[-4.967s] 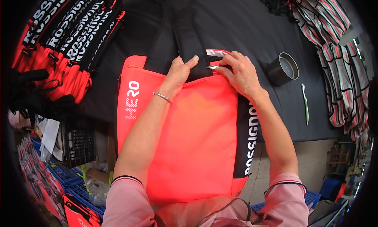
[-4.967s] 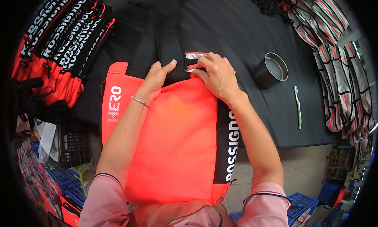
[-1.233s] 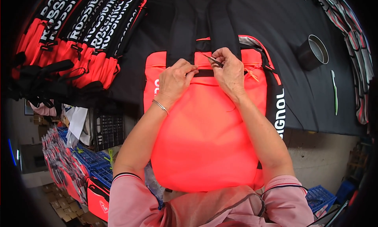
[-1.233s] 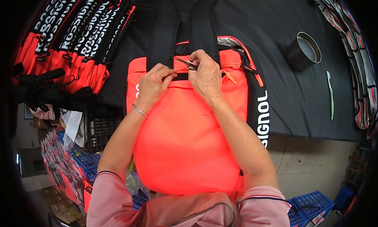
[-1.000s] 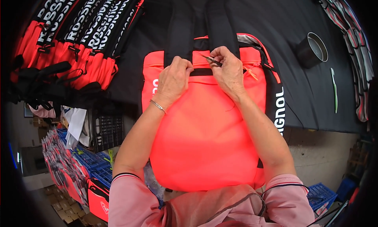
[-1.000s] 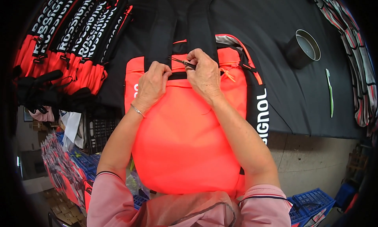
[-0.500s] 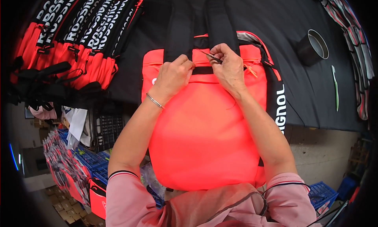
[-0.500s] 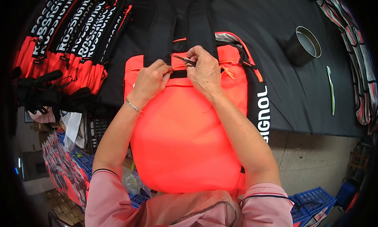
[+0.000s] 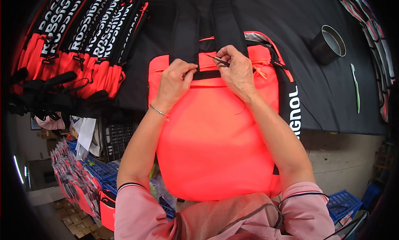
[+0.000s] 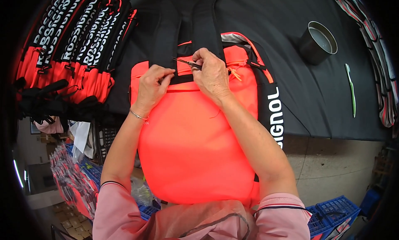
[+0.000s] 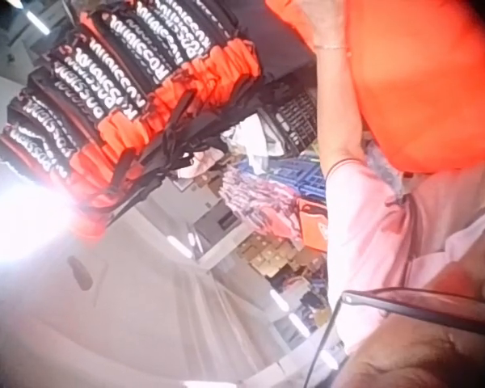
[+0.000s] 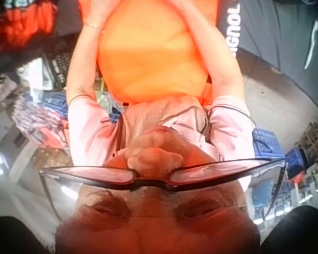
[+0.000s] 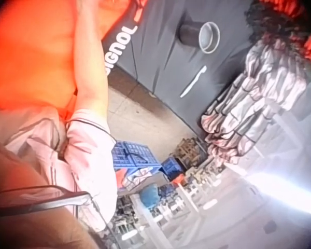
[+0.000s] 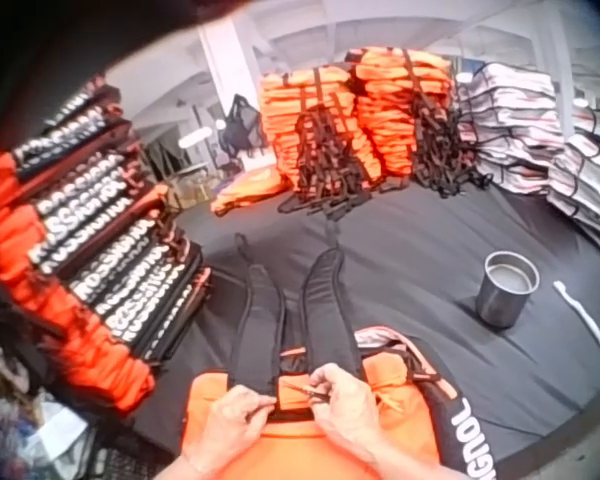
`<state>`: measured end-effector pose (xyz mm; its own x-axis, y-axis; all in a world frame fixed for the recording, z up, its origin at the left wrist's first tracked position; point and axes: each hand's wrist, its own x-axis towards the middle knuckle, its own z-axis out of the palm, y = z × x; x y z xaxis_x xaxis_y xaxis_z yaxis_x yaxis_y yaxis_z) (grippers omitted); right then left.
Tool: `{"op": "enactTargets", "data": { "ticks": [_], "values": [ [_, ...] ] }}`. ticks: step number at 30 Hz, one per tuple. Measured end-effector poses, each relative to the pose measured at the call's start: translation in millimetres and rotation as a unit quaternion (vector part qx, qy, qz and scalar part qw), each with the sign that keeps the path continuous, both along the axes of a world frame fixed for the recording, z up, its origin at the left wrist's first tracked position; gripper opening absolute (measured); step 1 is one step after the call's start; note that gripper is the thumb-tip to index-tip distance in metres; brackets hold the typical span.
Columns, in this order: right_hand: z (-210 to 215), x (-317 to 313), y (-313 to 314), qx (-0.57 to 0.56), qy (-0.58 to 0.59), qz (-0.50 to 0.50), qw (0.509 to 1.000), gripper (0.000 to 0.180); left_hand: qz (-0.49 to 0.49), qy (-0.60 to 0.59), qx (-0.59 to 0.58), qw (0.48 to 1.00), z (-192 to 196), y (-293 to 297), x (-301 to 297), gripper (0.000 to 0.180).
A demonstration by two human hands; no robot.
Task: Inspecting backpacks for quality control, trimming excess threads with clippers, and applying finishing touches.
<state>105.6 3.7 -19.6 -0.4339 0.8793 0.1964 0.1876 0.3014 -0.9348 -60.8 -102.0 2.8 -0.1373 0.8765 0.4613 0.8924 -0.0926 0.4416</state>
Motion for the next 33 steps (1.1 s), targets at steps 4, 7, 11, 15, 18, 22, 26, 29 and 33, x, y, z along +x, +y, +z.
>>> {"op": "enactTargets", "data": {
  "ticks": [4, 7, 11, 15, 18, 22, 26, 29, 33],
  "values": [
    [3.0, -0.4, -1.2, 0.007, -0.003, -0.003, 1.000, 0.018, -0.062, 0.102, -0.084, 0.989, 10.6, 2.9, 3.2, 0.007],
    [0.8, -1.8, -1.9, 0.033, 0.003, -0.007, 0.999, 0.015, -0.062, 0.147, -0.141, 0.977, 10.1, 13.3, 3.9, 0.007],
    [-4.2, -0.9, 0.9, 0.033, 0.015, 0.003, 0.999, 0.016, -0.062, 0.175, -0.211, 0.960, 12.2, 23.1, 4.4, 0.008],
    [-2.3, -0.2, 1.2, 0.030, 0.016, -0.004, 0.999, 0.014, -0.040, 0.151, -0.178, 0.972, 6.6, 18.9, 1.9, 0.012],
    [0.1, -0.5, 2.1, -0.011, 0.041, -0.001, 0.999, 0.015, 0.033, 0.114, -0.056, 0.991, -3.0, 5.1, -10.2, 0.012],
    [5.5, -1.4, 1.5, -0.062, 0.064, -0.004, 0.996, 0.014, 0.093, -0.070, 0.002, 0.993, -2.6, -12.1, -5.8, 0.018],
    [4.9, 2.7, 4.2, -0.067, 0.048, -0.017, 0.996, 0.014, 0.022, -0.060, -0.089, 0.994, 16.7, -0.3, 8.9, 0.029],
    [7.0, -0.8, 2.4, -0.066, 0.046, -0.015, 0.997, 0.016, 0.001, -0.010, -0.132, 0.991, 9.0, 3.8, 2.5, 0.033],
    [7.6, -1.1, 1.8, -0.061, 0.043, -0.010, 0.997, 0.019, 0.027, 0.059, -0.107, 0.992, 1.0, 6.2, 10.5, 0.018]
  ]
}}
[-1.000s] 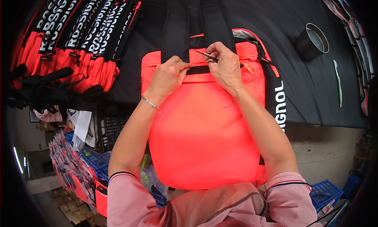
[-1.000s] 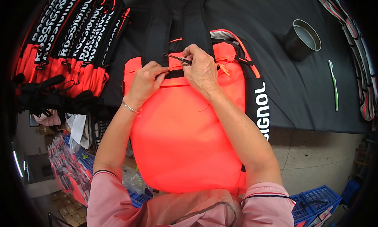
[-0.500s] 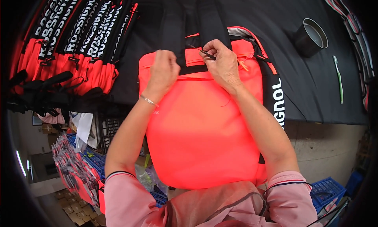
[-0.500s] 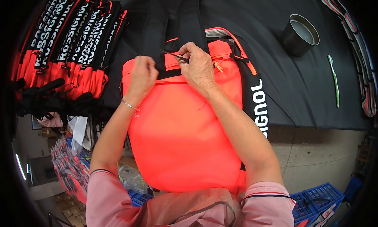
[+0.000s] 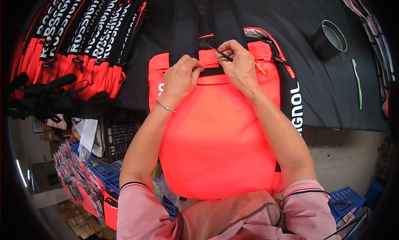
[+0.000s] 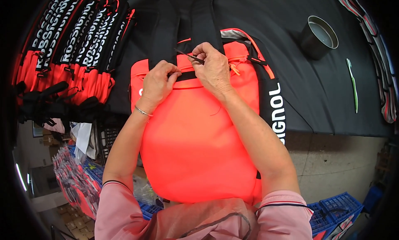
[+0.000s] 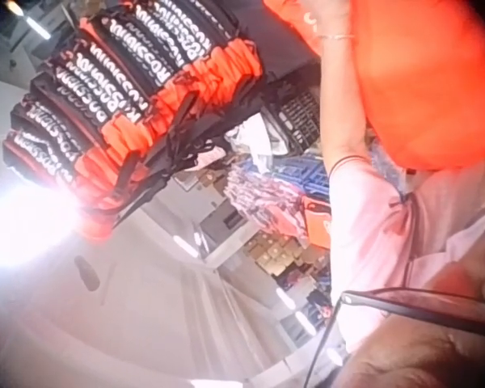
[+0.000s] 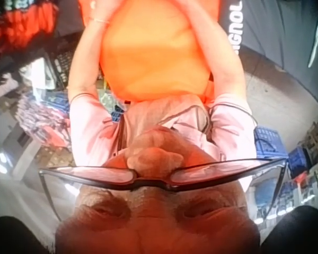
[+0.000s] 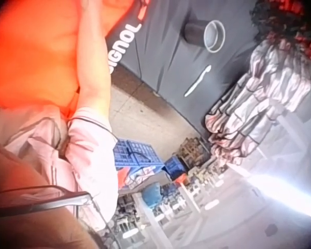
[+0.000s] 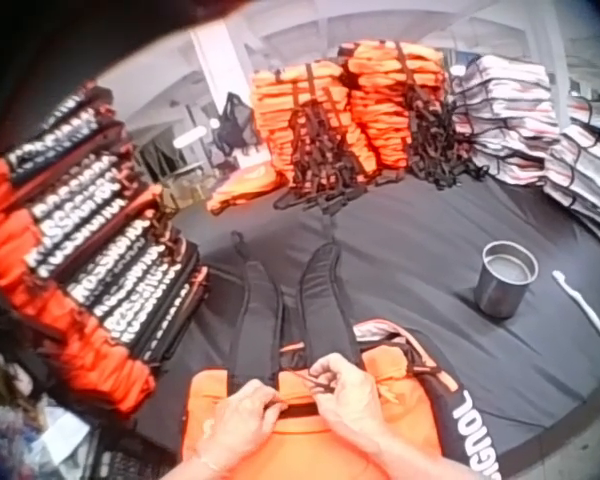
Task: Inspecting backpacks for quality control, trimming excess threads with clippers, and applying finishing touches.
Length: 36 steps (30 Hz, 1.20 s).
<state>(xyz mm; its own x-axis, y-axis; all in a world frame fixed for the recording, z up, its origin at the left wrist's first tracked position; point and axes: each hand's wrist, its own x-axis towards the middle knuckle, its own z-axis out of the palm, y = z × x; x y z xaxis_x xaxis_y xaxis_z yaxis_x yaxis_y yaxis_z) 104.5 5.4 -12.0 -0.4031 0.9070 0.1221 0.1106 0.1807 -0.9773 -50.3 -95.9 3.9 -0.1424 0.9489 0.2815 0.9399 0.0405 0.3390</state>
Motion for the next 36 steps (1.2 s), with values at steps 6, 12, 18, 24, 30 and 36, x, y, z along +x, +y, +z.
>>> {"op": "enactTargets", "data": {
  "ticks": [6, 12, 18, 24, 30, 36],
  "values": [
    [2.6, 2.8, -9.0, 0.203, -0.005, -0.025, 0.979, 0.035, 0.040, -0.059, 0.033, 0.997, -7.3, -16.1, -0.6, 0.008],
    [-3.0, -0.1, -13.4, 0.342, -0.189, -0.007, 0.920, 0.033, 0.068, -0.138, 0.063, 0.986, -6.3, -19.5, -4.3, 0.007],
    [-6.6, 1.9, -13.4, 0.395, -0.246, 0.061, 0.883, 0.031, 0.075, -0.155, 0.067, 0.983, -6.0, -17.6, -2.8, 0.008],
    [-9.5, -0.1, -11.6, 0.432, -0.234, 0.074, 0.868, 0.028, 0.067, -0.155, 0.075, 0.983, -8.3, -15.3, -3.3, 0.009],
    [-12.9, -5.6, -9.6, 0.447, -0.243, 0.081, 0.857, 0.026, 0.075, -0.172, 0.081, 0.979, -9.0, -13.1, -4.7, 0.008],
    [-14.5, 1.0, -8.4, 0.425, -0.215, 0.057, 0.877, 0.029, -0.038, -0.110, 0.102, 0.988, -3.2, -34.5, 11.1, 0.014]
  ]
}}
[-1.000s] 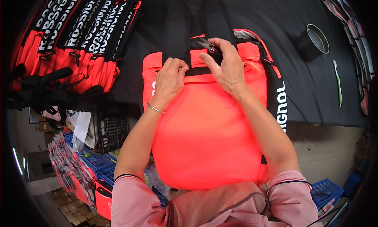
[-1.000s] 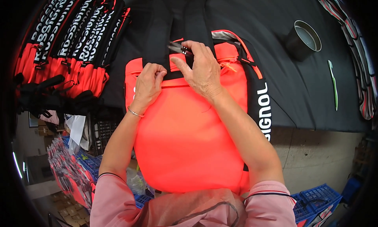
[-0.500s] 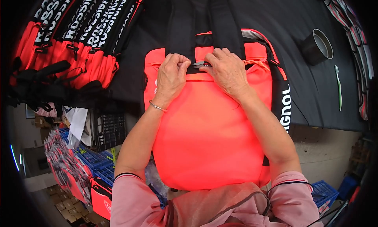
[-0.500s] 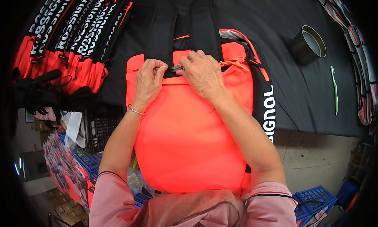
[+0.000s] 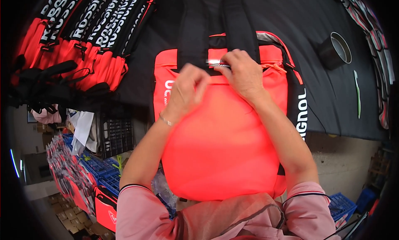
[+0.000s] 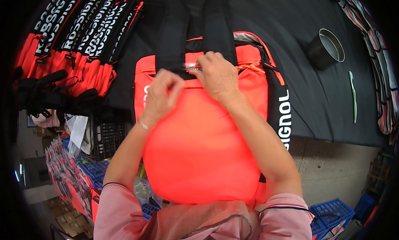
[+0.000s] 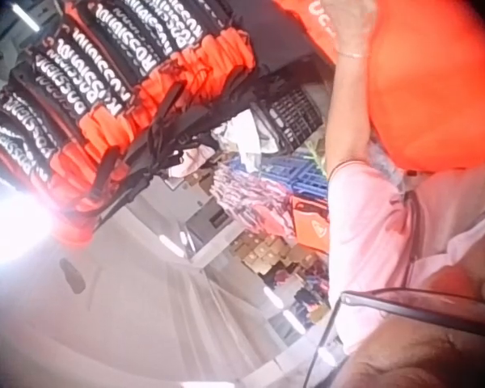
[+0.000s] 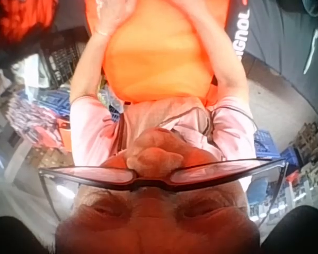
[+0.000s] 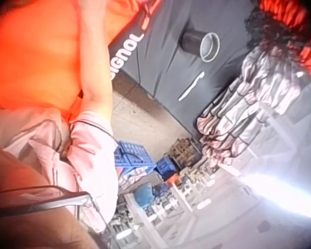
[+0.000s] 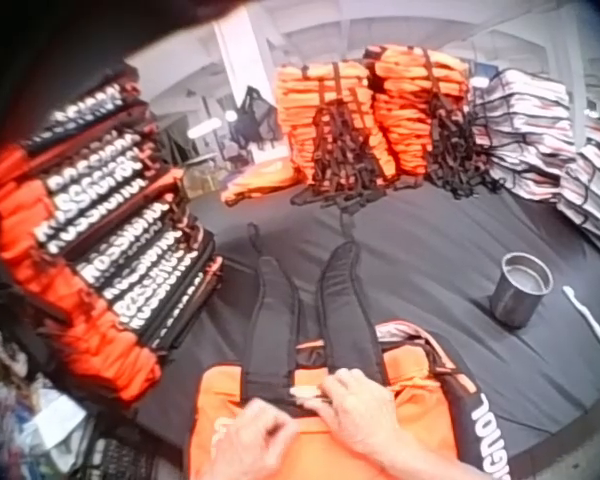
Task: Inspecting backpacks for quality control, trimming excess threads with clippers, and applying finishing touches.
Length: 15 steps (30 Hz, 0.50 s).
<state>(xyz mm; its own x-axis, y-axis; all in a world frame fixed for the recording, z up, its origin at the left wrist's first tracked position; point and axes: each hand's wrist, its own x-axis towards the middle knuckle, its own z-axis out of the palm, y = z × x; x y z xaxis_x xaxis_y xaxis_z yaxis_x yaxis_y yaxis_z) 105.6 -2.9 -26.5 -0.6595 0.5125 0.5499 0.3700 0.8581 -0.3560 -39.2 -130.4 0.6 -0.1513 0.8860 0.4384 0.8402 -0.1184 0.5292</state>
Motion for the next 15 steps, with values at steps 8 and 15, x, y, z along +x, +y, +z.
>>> {"op": "enactTargets", "data": {
  "ticks": [8, 15],
  "values": [
    [20.3, 6.6, -6.3, -0.295, 0.016, 0.080, 0.952, 0.025, -0.191, -0.049, 0.001, 0.980, -4.4, -64.0, 11.2, 0.014],
    [22.9, 11.3, -2.5, -0.254, -0.075, 0.200, 0.943, 0.019, 0.094, 0.047, 0.053, 0.993, 40.5, -5.4, -40.9, 0.008]
  ]
}}
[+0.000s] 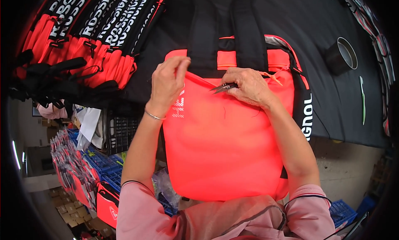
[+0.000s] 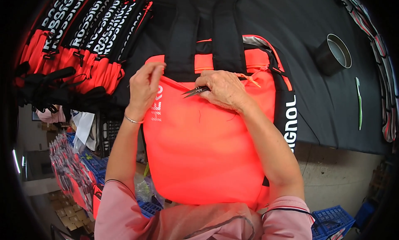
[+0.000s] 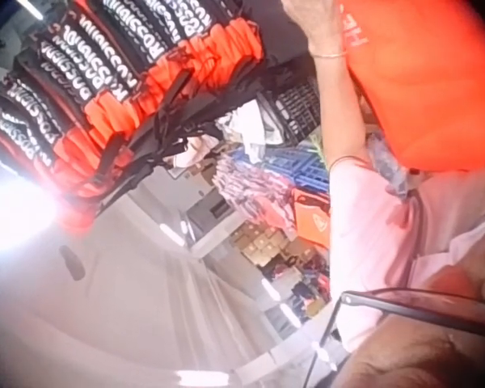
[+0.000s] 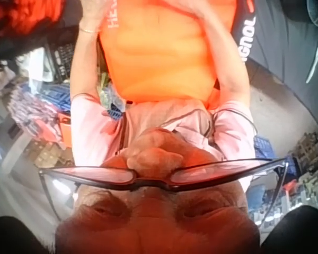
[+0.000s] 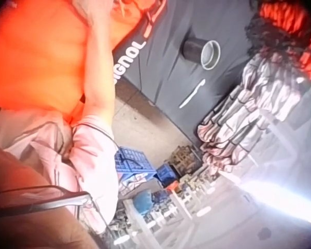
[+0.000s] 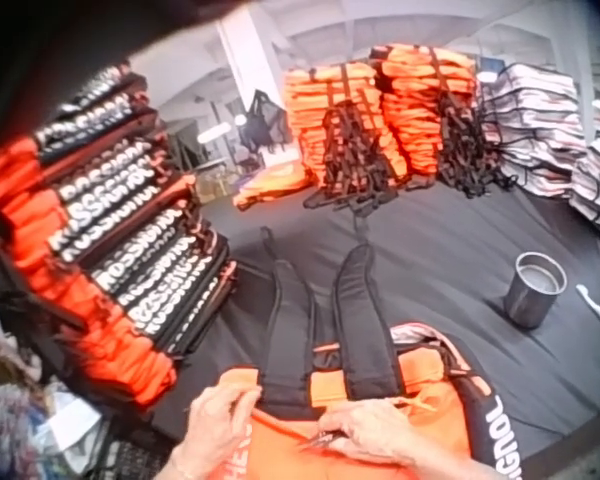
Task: Inspecting backpacks for quality control, trimming excess threads with clippers, and applying finishing touches.
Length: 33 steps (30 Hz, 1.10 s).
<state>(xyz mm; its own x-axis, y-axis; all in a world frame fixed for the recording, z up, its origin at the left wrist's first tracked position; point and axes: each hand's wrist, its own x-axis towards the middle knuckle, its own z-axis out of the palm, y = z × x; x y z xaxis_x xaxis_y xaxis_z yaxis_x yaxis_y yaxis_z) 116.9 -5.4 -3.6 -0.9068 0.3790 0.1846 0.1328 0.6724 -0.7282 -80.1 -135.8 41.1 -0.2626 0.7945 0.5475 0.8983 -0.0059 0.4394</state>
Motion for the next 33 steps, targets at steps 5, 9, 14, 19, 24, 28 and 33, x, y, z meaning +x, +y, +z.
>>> {"op": "enactTargets", "data": {
  "ticks": [5, 9, 14, 19, 24, 28, 33],
  "values": [
    [-3.0, 2.3, 0.6, 0.001, -0.006, 0.020, 1.000, 0.017, 0.014, 0.135, -0.304, 0.943, 27.0, 6.4, 1.2, 0.012],
    [-1.4, 1.2, -1.5, 0.023, 0.003, 0.012, 1.000, 0.017, -0.075, 0.202, -0.211, 0.954, 4.1, 3.3, -13.9, 0.011],
    [-3.3, 1.7, -2.0, 0.024, 0.015, 0.009, 1.000, 0.018, -0.082, 0.171, -0.197, 0.962, -3.7, 3.5, -15.3, 0.010],
    [-1.6, 1.1, -1.5, 0.001, 0.015, 0.002, 1.000, 0.018, -0.083, 0.229, -0.229, 0.942, -10.6, -0.3, -18.3, 0.010],
    [0.2, 1.7, -0.5, -0.025, 0.004, 0.001, 1.000, 0.019, -0.063, 0.114, -0.167, 0.977, -14.4, -11.1, -17.1, 0.009],
    [7.8, 4.0, 0.0, -0.044, -0.026, -0.003, 0.999, 0.025, -0.032, 0.084, -0.118, 0.989, -21.0, -15.6, -13.1, 0.010],
    [9.6, -7.8, -2.1, -0.085, 0.005, -0.003, 0.996, 0.045, 0.013, 0.069, -0.027, 0.997, -51.2, -24.8, -13.3, 0.014]
  ]
}}
